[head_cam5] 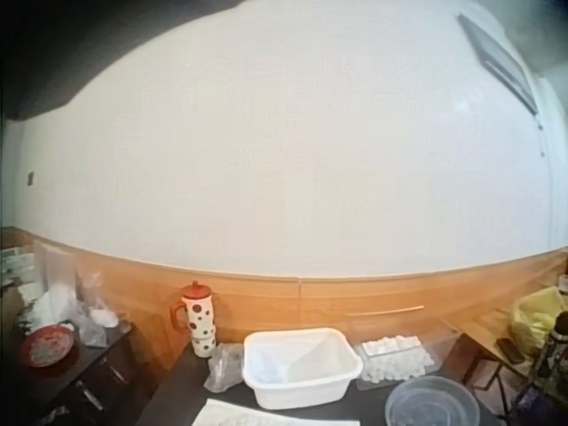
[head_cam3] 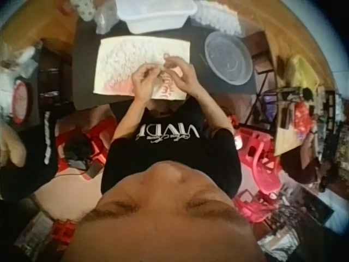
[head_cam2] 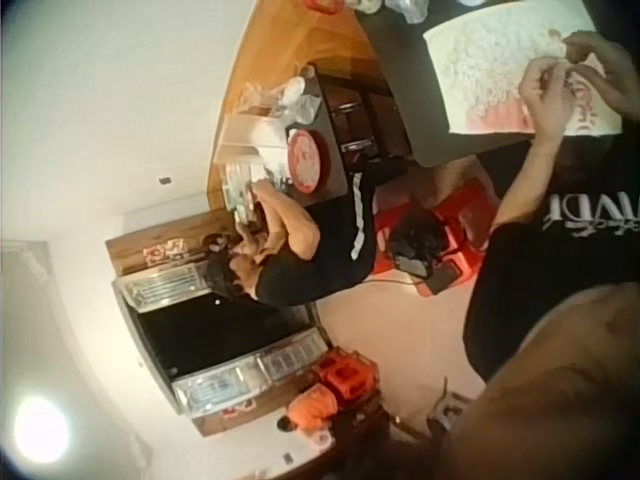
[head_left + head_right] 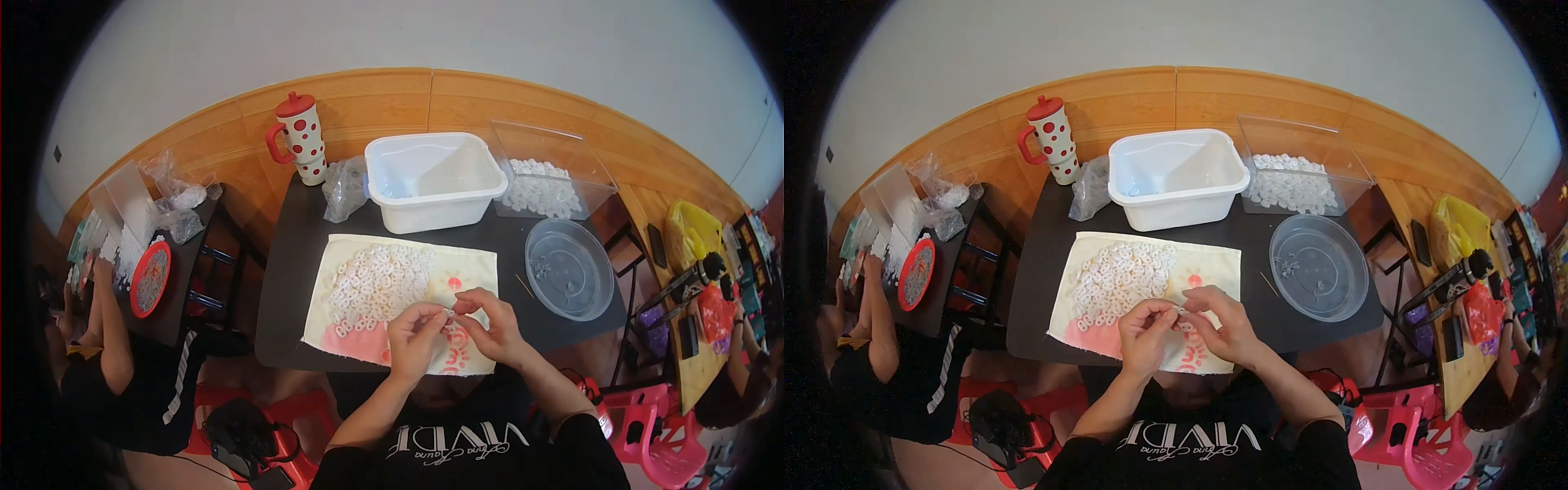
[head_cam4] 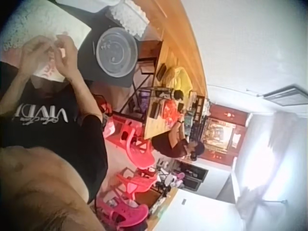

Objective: Sorting and inspecting small white plastic components and placing them into containers.

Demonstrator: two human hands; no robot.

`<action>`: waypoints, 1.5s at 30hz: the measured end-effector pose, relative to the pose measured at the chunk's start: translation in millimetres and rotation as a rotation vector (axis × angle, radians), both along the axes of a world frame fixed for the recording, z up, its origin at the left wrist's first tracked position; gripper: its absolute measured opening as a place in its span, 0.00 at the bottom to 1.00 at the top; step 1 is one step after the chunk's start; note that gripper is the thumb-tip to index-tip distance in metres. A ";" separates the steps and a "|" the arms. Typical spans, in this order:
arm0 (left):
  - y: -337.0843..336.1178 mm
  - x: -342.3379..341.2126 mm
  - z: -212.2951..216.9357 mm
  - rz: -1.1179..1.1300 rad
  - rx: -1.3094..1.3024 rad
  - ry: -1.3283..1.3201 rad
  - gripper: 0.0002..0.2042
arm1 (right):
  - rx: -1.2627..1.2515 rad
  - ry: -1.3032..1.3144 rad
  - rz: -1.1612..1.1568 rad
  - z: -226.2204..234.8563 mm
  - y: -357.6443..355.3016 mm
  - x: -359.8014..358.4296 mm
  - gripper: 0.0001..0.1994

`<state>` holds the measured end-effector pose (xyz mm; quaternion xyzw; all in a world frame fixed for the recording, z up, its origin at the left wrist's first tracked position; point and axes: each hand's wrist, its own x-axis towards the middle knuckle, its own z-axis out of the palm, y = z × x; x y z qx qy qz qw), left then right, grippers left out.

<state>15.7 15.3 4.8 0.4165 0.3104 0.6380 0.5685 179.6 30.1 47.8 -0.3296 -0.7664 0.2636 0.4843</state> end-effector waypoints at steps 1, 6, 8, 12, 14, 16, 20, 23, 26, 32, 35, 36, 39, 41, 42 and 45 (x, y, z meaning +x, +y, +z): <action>0.4 0.8 0.0 0.009 0.006 0.017 0.03 | -0.002 -0.008 -0.018 -0.8 -0.8 -0.8 0.18; 2.7 -3.5 -1.5 -0.040 0.002 0.074 0.05 | -0.099 0.046 -0.001 -6.3 2.3 1.3 0.19; 4.4 -3.2 4.7 -0.037 0.049 0.111 0.07 | -0.126 0.039 0.019 -8.6 5.4 4.8 0.18; 8.6 -9.3 11.2 -0.041 0.026 0.154 0.12 | -0.246 0.096 0.085 -7.2 11.1 8.0 0.17; 13.6 -9.2 13.2 -0.018 0.032 0.167 0.14 | -0.278 0.091 0.063 -1.9 14.2 10.4 0.13; 18.3 -14.3 3.3 -0.005 0.014 0.159 0.14 | -0.129 -0.119 -0.008 -6.6 13.6 20.5 0.12; 23.6 -18.6 -2.4 0.025 0.012 0.142 0.14 | 0.056 -0.448 -0.080 -7.0 -0.8 8.5 0.08; 19.2 -16.8 -4.4 0.005 -0.023 0.162 0.15 | 0.133 -0.529 -0.101 -12.5 -5.4 1.6 0.09; 17.5 -16.2 -8.5 -0.011 -0.022 0.142 0.15 | 0.182 -0.567 -0.075 -17.5 -7.2 -0.3 0.09; 16.2 -15.1 -5.2 -0.041 -0.009 0.112 0.17 | -0.205 -0.061 -0.094 -22.4 -0.6 9.9 0.07; 15.9 -14.9 0.1 -0.079 0.022 0.155 0.18 | -0.342 0.121 -0.075 -14.4 17.7 8.6 0.06; 15.1 -14.1 0.2 -0.086 0.024 0.156 0.18 | -0.462 0.270 -0.032 -14.0 20.3 6.8 0.05; 14.9 -13.6 1.1 -0.100 0.019 0.179 0.19 | -0.460 0.211 -0.002 -17.0 24.0 2.4 0.05; 14.4 -13.0 2.8 -0.110 0.011 0.136 0.19 | -0.459 0.218 0.023 -19.2 22.6 -1.2 0.05; 14.0 -12.8 2.2 -0.108 0.011 0.136 0.19 | -0.469 0.242 0.034 -19.1 21.3 -2.5 0.05; 13.3 -13.7 1.2 -0.104 0.020 0.163 0.19 | -0.484 0.261 0.049 -16.5 20.2 -4.1 0.05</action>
